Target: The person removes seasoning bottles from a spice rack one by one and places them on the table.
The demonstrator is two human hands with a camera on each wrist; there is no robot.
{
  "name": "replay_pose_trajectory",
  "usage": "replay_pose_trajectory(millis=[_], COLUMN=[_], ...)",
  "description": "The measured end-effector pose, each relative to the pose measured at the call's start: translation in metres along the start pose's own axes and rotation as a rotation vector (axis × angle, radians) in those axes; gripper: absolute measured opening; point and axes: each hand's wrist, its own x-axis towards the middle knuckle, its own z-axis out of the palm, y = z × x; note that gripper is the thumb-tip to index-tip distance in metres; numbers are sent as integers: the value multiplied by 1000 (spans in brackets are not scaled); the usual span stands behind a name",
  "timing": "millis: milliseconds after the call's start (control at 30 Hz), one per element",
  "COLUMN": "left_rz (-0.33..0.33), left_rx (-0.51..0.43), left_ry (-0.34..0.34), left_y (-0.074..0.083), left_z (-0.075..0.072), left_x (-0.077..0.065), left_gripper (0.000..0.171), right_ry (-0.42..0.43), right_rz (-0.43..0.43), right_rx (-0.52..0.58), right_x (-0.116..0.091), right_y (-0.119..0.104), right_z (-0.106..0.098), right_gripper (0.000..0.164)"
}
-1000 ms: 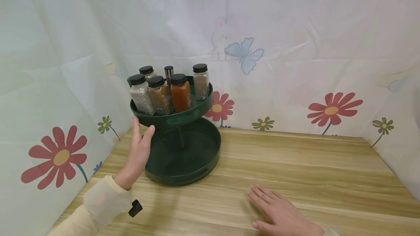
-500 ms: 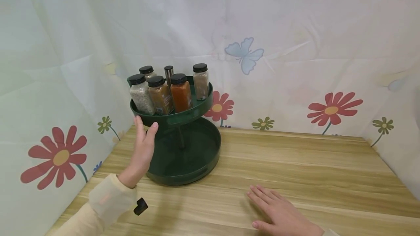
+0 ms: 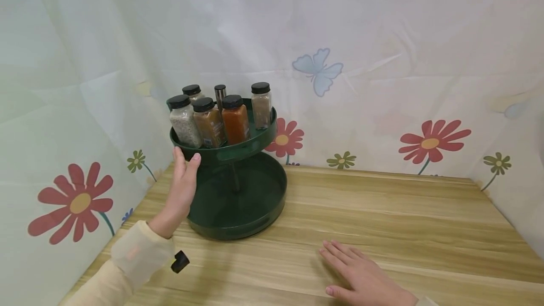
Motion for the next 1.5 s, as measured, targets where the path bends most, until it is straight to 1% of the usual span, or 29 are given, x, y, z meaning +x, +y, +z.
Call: replay_pose_trajectory(millis=[233, 433, 567, 700, 800, 1000, 1133, 1267, 1400, 1500], left_rz=[-22, -34, -36, -28, -28, -23, -31, -37, -32, 5], left_rx=[-20, -45, -66, -77, -76, -54, -46, -48, -51, -53], left_ry=[29, 61, 74, 88, 92, 98, 89, 79, 85, 125], left_y=[0, -2, -4, -4, -5, -8, -10, -12, -13, -13], left_z=[2, 2, 2, 2, 2, -1, -4, -8, -9, -7], left_x=[6, 13, 16, 19, 22, 26, 29, 32, 32, 31], left_gripper=[77, 78, 78, 79, 79, 79, 79, 78, 78, 77], right_ry=[21, 24, 20, 39, 47, 32, 51, 37, 24, 24], right_rz=[-10, -9, -4, -12, -12, -7, -18, -7, -5, -9], right_rx=[-25, -19, -15, -30, -35, -37, -56, -43, -34, -40], right_x=[1, 1, 1, 1, 1, 1, 1, 1, 1, 1], right_y=[1, 1, 1, 1, 1, 0, 0, 0, 0, 1], right_z=[2, 2, 1, 1, 1, 1, 2, 1, 1, 1], right_gripper=[62, 61, 62, 62, 61, 62, 62, 62, 62, 62])
